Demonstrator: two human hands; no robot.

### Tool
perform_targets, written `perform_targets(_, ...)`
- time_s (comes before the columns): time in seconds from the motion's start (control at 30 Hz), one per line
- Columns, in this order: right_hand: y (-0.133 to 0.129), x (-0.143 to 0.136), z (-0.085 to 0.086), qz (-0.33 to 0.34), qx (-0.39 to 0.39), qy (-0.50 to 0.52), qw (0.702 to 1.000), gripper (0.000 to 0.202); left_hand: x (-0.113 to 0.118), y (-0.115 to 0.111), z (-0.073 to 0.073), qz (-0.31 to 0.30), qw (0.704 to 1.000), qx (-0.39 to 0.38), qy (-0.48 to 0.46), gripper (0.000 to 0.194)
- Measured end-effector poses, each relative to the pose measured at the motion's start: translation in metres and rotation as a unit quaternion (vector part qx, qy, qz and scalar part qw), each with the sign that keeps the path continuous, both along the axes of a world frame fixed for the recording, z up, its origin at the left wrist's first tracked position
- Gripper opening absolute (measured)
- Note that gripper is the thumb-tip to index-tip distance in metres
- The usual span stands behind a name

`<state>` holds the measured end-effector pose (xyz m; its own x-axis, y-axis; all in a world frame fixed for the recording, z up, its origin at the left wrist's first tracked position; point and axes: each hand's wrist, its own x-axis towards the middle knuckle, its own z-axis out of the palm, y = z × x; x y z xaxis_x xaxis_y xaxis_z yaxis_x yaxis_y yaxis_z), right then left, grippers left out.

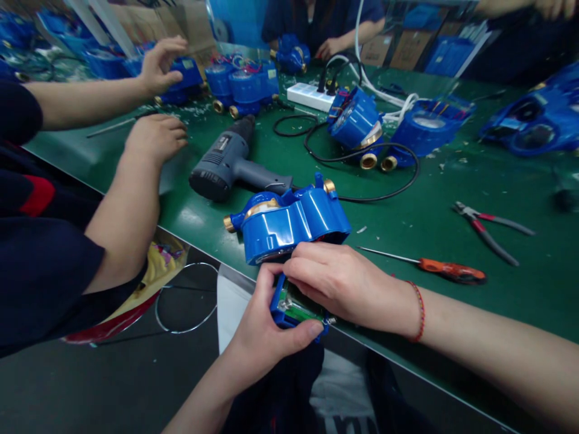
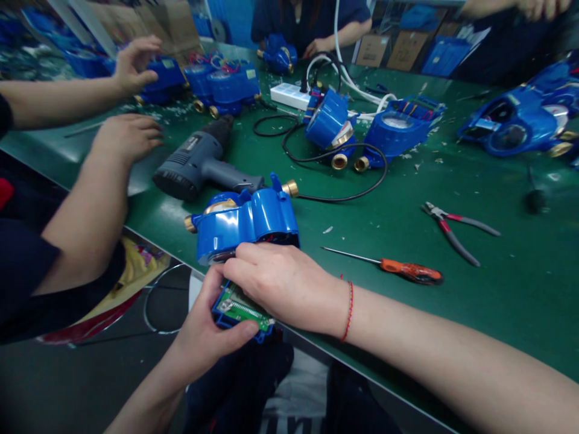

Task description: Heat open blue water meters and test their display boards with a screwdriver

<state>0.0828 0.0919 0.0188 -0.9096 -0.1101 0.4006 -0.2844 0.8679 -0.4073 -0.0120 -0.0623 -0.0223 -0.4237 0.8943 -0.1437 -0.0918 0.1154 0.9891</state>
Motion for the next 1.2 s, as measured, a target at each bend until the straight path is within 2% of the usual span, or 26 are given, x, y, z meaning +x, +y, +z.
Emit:
perform_targets(0.3,-0.001,0.001,-0.004,0.007,-0.038,0.033,0.999,0.024,0.0,0.001,-0.003,-0.001,0.999,0.018,-0.04,0.061)
perform_targets(0.57,-0.001,0.0,-0.009,0.014,-0.018,-0.004,1.0,0.023,0.001,0.001,-0.005,-0.009,0.995,0.037,-0.093,0.064)
perform_targets(0.67,-0.004,0.003,0.005,0.006,0.029,-0.002,1.0,0.023,0.0,0.0,-0.016,-0.006,0.993,0.061,-0.097,0.068)
perform_targets(0.77,0.005,-0.007,0.036,-0.005,0.057,0.048,0.997,0.025,-0.005,0.0,-0.03,-0.007,0.986,0.096,-0.132,0.083)
perform_targets(0.83,0.019,-0.031,0.06,-0.072,0.038,0.039,0.996,0.021,-0.008,-0.001,-0.036,-0.021,0.982,0.09,-0.167,0.091)
perform_targets(0.87,0.027,-0.049,0.069,-0.124,0.032,-0.013,0.992,0.018,-0.01,-0.003,-0.038,-0.027,0.98,0.081,-0.18,0.093)
perform_targets(0.9,0.036,-0.071,0.075,-0.2,0.06,-0.106,0.972,0.017,-0.011,-0.004,-0.039,-0.031,0.979,0.073,-0.187,0.094)
perform_targets(0.93,0.045,-0.095,0.077,-0.218,0.078,-0.158,0.96,0.016,-0.011,-0.006,-0.039,-0.03,0.979,0.069,-0.191,0.094)
perform_targets(1.0,0.058,-0.143,0.07,-0.216,0.098,-0.236,0.942,0.019,-0.011,-0.009,-0.038,-0.023,0.976,0.074,-0.202,0.093)
perform_targets(1.07,0.066,-0.183,0.053,-0.221,0.115,-0.31,0.917,0.033,-0.009,-0.013,-0.037,-0.019,0.972,0.073,-0.222,0.093)
perform_targets(1.13,0.068,-0.209,0.035,-0.237,0.119,-0.351,0.898,0.037,-0.006,-0.016,-0.037,-0.005,0.966,0.064,-0.249,0.099)
perform_targets(1.2,0.07,-0.221,0.026,-0.254,0.115,-0.37,0.886,0.034,-0.001,-0.019,-0.038,0.031,0.962,0.054,-0.267,0.108)
